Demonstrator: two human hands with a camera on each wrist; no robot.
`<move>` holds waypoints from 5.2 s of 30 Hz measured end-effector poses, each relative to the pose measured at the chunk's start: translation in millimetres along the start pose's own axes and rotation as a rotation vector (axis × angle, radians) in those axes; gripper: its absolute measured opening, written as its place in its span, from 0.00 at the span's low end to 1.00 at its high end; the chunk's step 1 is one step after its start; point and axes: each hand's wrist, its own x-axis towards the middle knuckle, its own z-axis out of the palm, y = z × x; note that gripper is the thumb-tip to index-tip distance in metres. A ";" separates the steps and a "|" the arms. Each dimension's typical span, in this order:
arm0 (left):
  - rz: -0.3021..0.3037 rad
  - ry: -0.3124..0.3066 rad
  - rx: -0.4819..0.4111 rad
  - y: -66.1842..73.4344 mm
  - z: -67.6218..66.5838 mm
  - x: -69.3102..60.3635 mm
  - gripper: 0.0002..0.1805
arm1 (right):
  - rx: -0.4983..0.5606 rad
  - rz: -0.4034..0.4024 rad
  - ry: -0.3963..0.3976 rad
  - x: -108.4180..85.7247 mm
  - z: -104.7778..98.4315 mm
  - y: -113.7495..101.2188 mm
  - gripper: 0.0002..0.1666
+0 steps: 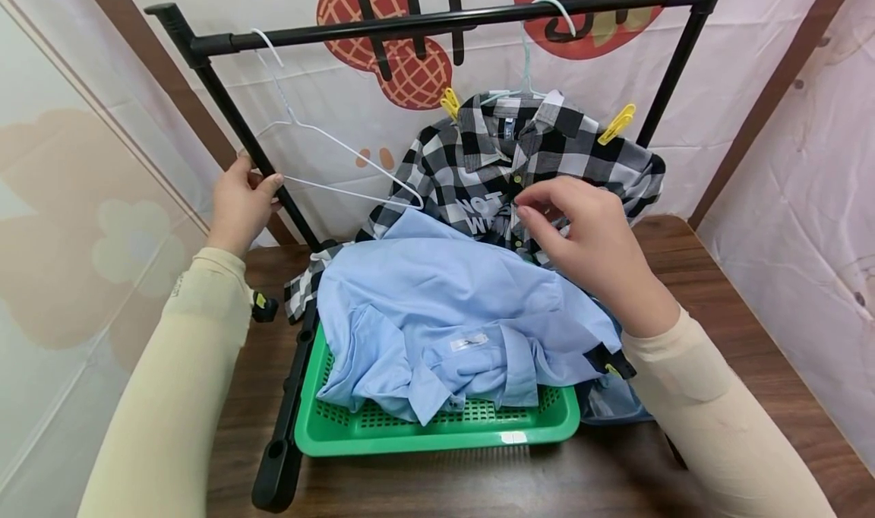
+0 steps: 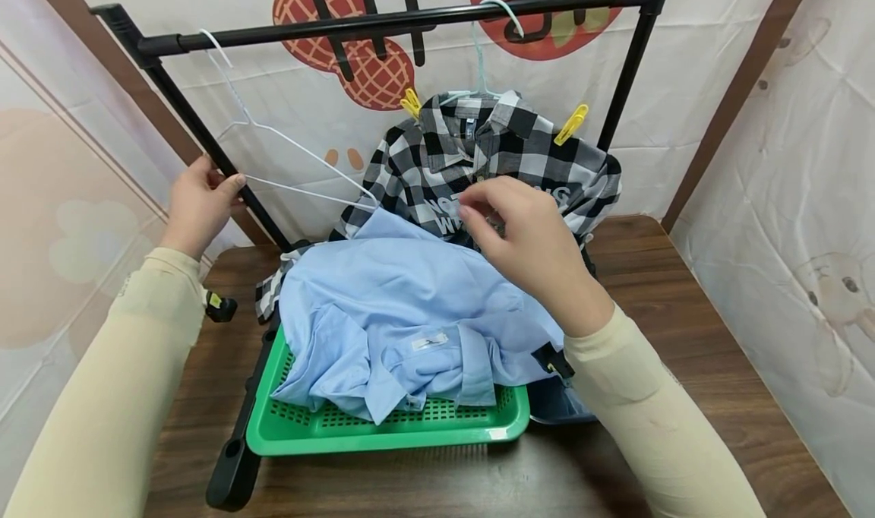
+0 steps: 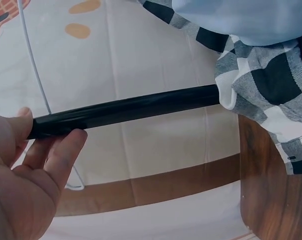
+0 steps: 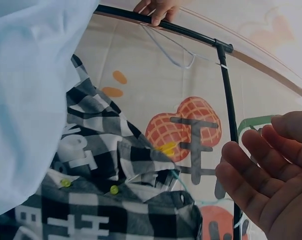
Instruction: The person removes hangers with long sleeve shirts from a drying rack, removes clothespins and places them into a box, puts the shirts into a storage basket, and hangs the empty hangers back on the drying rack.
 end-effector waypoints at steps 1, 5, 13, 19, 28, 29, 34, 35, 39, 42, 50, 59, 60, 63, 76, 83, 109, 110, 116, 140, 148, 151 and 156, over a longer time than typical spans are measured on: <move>0.001 0.000 -0.007 -0.1 0.2 -0.2 0.25 | -0.002 0.007 0.000 -4.2 -1.0 1.9 0.07; 0.010 0.006 -0.045 -3.2 1.3 -0.9 0.27 | -0.005 0.039 0.004 -20.1 -2.5 10.4 0.06; 0.035 -0.003 -0.089 -15.7 3.9 -3.1 0.29 | -0.013 0.084 0.022 -39.5 -3.3 22.1 0.07; 0.032 -0.078 -0.073 -32.4 3.8 -15.2 0.28 | -0.011 0.123 0.023 -47.8 -3.5 28.0 0.06; 0.036 -0.113 -0.191 -44.0 -4.9 -36.1 0.24 | -0.022 0.127 0.017 -56.9 -4.7 37.5 0.08; 0.039 -0.121 -0.202 -44.1 -6.0 -39.4 0.24 | -0.024 0.129 0.014 -58.3 -4.7 38.7 0.09; 0.057 -0.148 -0.202 -42.8 -10.5 -59.8 0.23 | -0.024 0.149 0.004 -64.9 -3.3 43.3 0.08; 0.063 -0.157 -0.195 -42.5 -11.1 -64.4 0.23 | -0.023 0.151 0.004 -65.9 -3.1 43.8 0.08; 0.082 -0.212 -0.142 -41.5 -15.3 -85.3 0.25 | -0.012 0.162 -0.003 -68.5 -2.4 45.0 0.09; 0.110 -0.259 -0.106 -41.6 -18.9 -98.7 0.26 | -0.006 0.175 -0.025 -70.3 -3.2 46.1 0.08; 0.238 -0.319 -0.088 -37.7 -18.3 -128.4 0.24 | -0.034 0.216 -0.066 -80.1 -6.5 50.8 0.09; 0.246 -0.448 0.080 -41.9 -1.3 -159.8 0.27 | -0.057 0.216 -0.184 -91.5 0.4 54.7 0.10; 0.240 -0.462 0.092 -43.1 1.1 -161.3 0.28 | -0.059 0.235 -0.205 -92.1 0.7 55.5 0.11; 0.231 -0.503 0.110 -46.1 7.9 -164.3 0.30 | -0.067 0.298 -0.302 -93.3 0.8 57.5 0.15; 0.233 -0.480 0.145 -55.9 33.6 -156.6 0.46 | -0.065 0.487 -0.624 -98.2 15.0 72.2 0.44; 0.238 -0.491 0.215 -50.2 34.1 -153.9 0.40 | 0.131 0.566 -0.727 -91.2 18.6 84.9 0.57; 0.224 -0.351 0.115 -5.3 22.2 -150.8 0.06 | -0.032 0.358 -0.441 -39.3 14.9 40.9 0.05; 0.220 -0.354 0.092 -0.5 20.6 -152.0 0.06 | -0.021 0.349 -0.425 -36.6 14.3 37.3 0.05; 0.280 -0.357 -0.010 37.4 15.1 -164.7 0.06 | 0.085 0.293 -0.298 -23.0 11.7 15.6 0.06; 0.613 -0.400 0.055 90.3 74.6 -176.0 0.05 | 0.246 0.244 -0.370 -0.5 96.3 -11.2 0.05; 0.595 -0.856 0.257 63.8 95.8 -164.2 0.05 | 0.129 0.140 -0.832 -3.3 111.2 -3.8 0.05; 0.573 -0.993 0.326 58.3 103.9 -165.1 0.07 | 0.116 0.086 -1.041 -6.2 117.6 -4.9 0.08; 0.535 -1.131 0.378 55.4 118.1 -169.3 0.09 | 0.047 0.039 -1.241 -11.9 127.9 -8.4 0.12</move>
